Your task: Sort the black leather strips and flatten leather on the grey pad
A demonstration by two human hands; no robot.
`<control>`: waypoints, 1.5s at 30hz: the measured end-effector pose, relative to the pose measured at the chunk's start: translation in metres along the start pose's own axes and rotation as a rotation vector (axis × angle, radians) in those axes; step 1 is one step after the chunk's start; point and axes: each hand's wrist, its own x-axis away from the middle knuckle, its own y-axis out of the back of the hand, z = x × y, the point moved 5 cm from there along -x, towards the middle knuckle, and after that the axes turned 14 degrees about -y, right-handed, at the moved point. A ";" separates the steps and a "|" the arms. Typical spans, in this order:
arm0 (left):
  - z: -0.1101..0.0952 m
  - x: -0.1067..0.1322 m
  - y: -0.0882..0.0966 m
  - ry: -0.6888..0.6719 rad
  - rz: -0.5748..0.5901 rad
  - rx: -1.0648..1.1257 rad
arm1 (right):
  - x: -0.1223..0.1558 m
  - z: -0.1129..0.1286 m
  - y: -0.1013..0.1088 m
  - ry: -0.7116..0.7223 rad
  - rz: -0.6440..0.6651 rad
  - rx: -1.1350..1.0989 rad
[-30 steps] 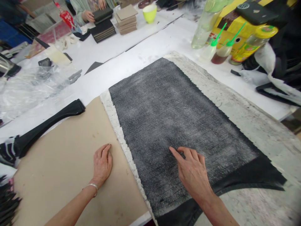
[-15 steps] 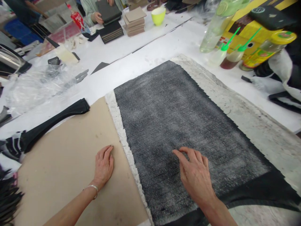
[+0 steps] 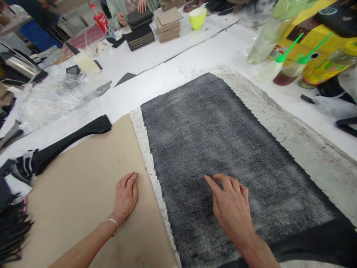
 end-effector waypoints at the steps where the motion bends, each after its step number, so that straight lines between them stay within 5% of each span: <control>1: 0.000 0.000 0.000 -0.001 0.000 0.001 | -0.002 0.001 0.001 0.001 -0.002 -0.007; 45: 0.007 0.002 -0.002 0.021 0.016 0.021 | -0.065 0.035 -0.009 0.068 -0.005 0.056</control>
